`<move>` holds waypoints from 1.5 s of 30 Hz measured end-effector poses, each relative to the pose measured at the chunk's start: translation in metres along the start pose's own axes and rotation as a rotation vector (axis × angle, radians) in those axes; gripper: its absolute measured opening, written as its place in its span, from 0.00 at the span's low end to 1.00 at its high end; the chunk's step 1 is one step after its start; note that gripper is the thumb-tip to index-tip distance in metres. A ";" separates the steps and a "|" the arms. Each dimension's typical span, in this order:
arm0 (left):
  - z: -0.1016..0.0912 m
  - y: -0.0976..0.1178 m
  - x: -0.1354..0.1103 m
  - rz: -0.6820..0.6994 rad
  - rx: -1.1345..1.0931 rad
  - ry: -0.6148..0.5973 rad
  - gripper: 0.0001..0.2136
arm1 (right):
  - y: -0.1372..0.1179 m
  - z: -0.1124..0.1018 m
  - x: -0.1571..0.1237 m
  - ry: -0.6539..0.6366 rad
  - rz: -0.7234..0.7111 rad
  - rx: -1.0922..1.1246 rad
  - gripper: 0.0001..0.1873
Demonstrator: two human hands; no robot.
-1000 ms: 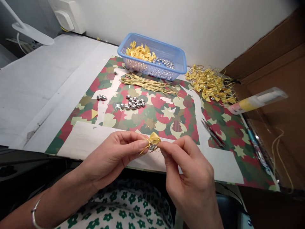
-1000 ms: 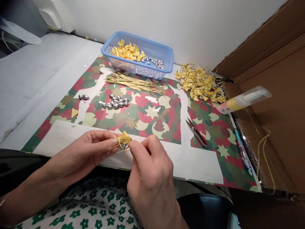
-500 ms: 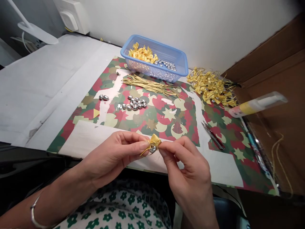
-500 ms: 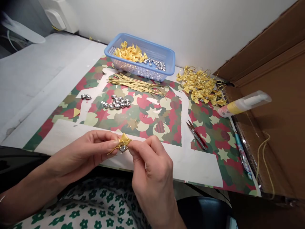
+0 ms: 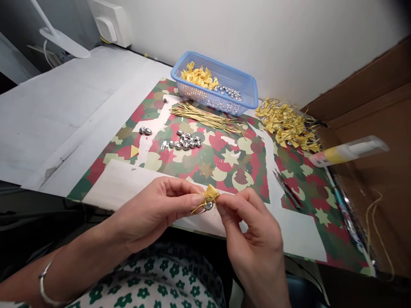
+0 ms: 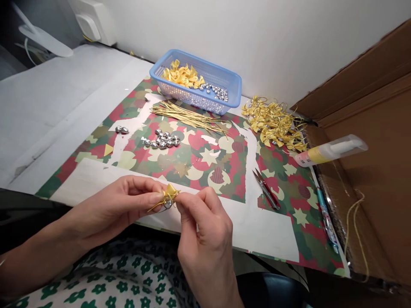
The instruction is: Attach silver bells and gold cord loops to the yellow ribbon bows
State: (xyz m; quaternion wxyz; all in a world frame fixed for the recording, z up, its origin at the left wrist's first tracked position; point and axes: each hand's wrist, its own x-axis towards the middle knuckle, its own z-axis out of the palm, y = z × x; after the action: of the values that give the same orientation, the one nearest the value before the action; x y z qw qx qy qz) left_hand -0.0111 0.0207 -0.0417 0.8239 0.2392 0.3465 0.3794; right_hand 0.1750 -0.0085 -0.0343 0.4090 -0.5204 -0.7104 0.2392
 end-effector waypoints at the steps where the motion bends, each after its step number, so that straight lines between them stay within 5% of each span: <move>1: 0.000 0.000 0.000 0.007 0.005 0.002 0.04 | 0.000 0.000 0.000 -0.002 0.000 0.005 0.14; 24: -0.003 -0.001 0.001 -0.042 -0.053 -0.117 0.06 | 0.006 -0.002 -0.001 -0.065 0.060 0.155 0.15; 45: 0.000 0.001 -0.001 -0.011 0.013 -0.071 0.07 | 0.009 -0.002 -0.004 -0.108 0.122 0.259 0.16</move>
State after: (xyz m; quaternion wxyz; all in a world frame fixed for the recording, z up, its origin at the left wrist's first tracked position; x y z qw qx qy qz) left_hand -0.0119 0.0200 -0.0405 0.8362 0.2562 0.3208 0.3636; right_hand 0.1824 -0.0093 -0.0414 0.4184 -0.4919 -0.6616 0.3810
